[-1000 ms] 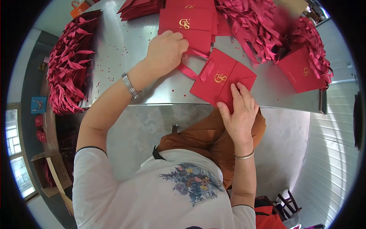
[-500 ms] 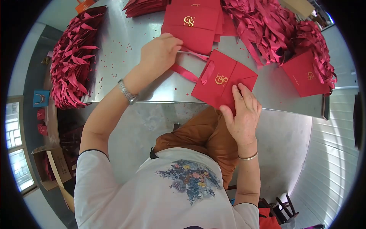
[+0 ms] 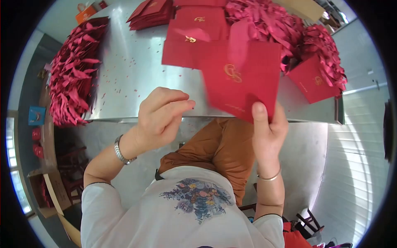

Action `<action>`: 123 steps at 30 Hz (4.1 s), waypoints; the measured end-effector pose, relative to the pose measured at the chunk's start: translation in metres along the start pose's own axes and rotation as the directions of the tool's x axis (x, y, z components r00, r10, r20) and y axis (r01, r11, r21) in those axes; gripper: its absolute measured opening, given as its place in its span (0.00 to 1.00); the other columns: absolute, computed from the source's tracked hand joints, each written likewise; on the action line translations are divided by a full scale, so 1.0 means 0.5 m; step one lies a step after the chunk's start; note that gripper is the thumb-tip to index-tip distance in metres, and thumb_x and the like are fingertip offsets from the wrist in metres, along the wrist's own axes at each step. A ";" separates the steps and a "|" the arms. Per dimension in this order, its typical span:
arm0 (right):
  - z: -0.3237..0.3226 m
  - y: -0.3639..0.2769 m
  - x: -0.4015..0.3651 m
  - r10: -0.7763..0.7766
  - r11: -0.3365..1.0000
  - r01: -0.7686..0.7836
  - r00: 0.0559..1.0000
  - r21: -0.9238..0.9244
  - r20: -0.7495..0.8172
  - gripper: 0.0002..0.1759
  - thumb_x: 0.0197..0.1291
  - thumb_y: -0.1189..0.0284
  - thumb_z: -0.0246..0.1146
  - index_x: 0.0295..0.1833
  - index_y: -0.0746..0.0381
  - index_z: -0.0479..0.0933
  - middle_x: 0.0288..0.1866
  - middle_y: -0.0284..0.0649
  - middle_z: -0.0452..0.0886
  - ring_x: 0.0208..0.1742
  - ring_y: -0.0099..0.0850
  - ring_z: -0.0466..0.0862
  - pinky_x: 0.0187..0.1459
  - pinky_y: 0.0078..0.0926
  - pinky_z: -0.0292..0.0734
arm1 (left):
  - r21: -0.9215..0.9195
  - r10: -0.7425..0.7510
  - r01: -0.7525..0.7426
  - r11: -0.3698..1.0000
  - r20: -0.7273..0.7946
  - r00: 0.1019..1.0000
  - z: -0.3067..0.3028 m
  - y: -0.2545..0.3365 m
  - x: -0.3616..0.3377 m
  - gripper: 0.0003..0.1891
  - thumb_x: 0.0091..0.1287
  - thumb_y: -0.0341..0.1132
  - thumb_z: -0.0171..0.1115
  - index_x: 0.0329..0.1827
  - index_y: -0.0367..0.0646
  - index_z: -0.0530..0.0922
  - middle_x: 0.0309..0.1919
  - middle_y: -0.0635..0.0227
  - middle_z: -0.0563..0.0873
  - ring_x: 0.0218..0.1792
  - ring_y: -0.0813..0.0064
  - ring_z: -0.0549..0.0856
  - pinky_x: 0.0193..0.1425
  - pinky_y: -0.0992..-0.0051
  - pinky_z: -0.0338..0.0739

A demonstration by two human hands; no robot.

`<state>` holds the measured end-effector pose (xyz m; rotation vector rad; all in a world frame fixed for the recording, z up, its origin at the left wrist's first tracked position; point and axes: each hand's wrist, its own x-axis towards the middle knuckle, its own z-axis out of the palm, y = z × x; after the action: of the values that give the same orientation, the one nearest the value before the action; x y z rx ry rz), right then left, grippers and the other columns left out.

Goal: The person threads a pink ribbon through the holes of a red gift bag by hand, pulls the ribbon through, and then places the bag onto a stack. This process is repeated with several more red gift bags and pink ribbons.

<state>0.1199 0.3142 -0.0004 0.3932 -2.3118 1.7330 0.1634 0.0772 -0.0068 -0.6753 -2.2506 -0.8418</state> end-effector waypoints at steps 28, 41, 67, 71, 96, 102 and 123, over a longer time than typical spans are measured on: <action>-0.097 0.159 0.075 -0.192 0.429 0.398 0.917 -0.811 0.349 0.02 0.57 0.74 0.63 0.35 0.59 0.77 0.30 0.40 0.78 0.31 0.40 0.82 0.32 0.34 0.79 | 0.149 -0.254 0.226 0.963 0.210 0.944 0.161 -0.131 0.079 0.12 0.58 0.30 0.66 0.44 0.36 0.82 0.39 0.59 0.82 0.44 0.57 0.80 0.50 0.61 0.75; 0.034 0.163 0.136 -0.167 0.799 0.215 0.977 -0.562 0.136 0.06 0.57 0.76 0.64 0.40 0.65 0.79 0.37 0.47 0.82 0.37 0.42 0.82 0.40 0.34 0.78 | -0.027 -0.482 0.588 0.808 0.542 0.688 0.110 -0.130 0.172 0.12 0.52 0.27 0.65 0.40 0.34 0.82 0.34 0.54 0.86 0.38 0.54 0.85 0.45 0.62 0.78; 0.121 0.110 0.074 0.096 0.979 -0.098 0.995 -0.180 -0.021 0.04 0.57 0.79 0.67 0.38 0.66 0.82 0.29 0.38 0.83 0.28 0.20 0.80 0.34 0.19 0.76 | -0.272 -0.441 0.737 0.619 0.655 0.613 0.151 -0.175 0.142 0.10 0.62 0.23 0.63 0.45 0.31 0.82 0.34 0.68 0.86 0.36 0.82 0.81 0.43 0.79 0.76; 0.129 0.109 0.079 0.108 0.974 -0.113 0.993 -0.197 -0.036 0.04 0.57 0.79 0.67 0.38 0.67 0.82 0.29 0.37 0.84 0.29 0.19 0.80 0.35 0.18 0.76 | -0.299 -0.440 0.707 0.641 0.612 0.657 0.148 -0.176 0.136 0.10 0.61 0.23 0.63 0.45 0.31 0.82 0.35 0.65 0.87 0.37 0.81 0.83 0.44 0.78 0.77; 0.154 0.087 0.088 -0.089 0.898 0.092 0.996 -0.430 0.026 0.07 0.54 0.78 0.65 0.40 0.62 0.76 0.27 0.43 0.82 0.28 0.42 0.83 0.30 0.35 0.78 | -0.189 -0.403 0.509 0.840 0.411 0.818 0.160 -0.133 0.090 0.10 0.57 0.23 0.59 0.42 0.36 0.82 0.34 0.53 0.86 0.36 0.54 0.86 0.41 0.64 0.80; 0.120 0.067 0.106 0.043 0.908 0.052 0.976 -0.416 0.215 0.10 0.56 0.76 0.66 0.43 0.62 0.74 0.29 0.46 0.82 0.30 0.47 0.83 0.33 0.40 0.78 | -0.347 -0.344 0.487 0.802 0.399 0.850 0.139 -0.132 0.102 0.07 0.63 0.22 0.58 0.42 0.36 0.82 0.32 0.60 0.87 0.34 0.68 0.86 0.39 0.73 0.79; 0.082 0.105 0.059 0.149 0.941 -0.051 0.950 -0.333 0.274 0.14 0.55 0.74 0.68 0.47 0.62 0.75 0.33 0.40 0.84 0.33 0.35 0.84 0.37 0.30 0.79 | 0.197 -0.521 0.483 0.853 0.337 0.784 0.083 -0.228 0.107 0.08 0.63 0.30 0.59 0.44 0.43 0.82 0.35 0.57 0.85 0.41 0.52 0.83 0.45 0.61 0.78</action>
<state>0.0734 0.2866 -0.0494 0.5069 -2.8170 1.3724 0.0389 0.0438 -0.0371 -0.1826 -2.8782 -0.8885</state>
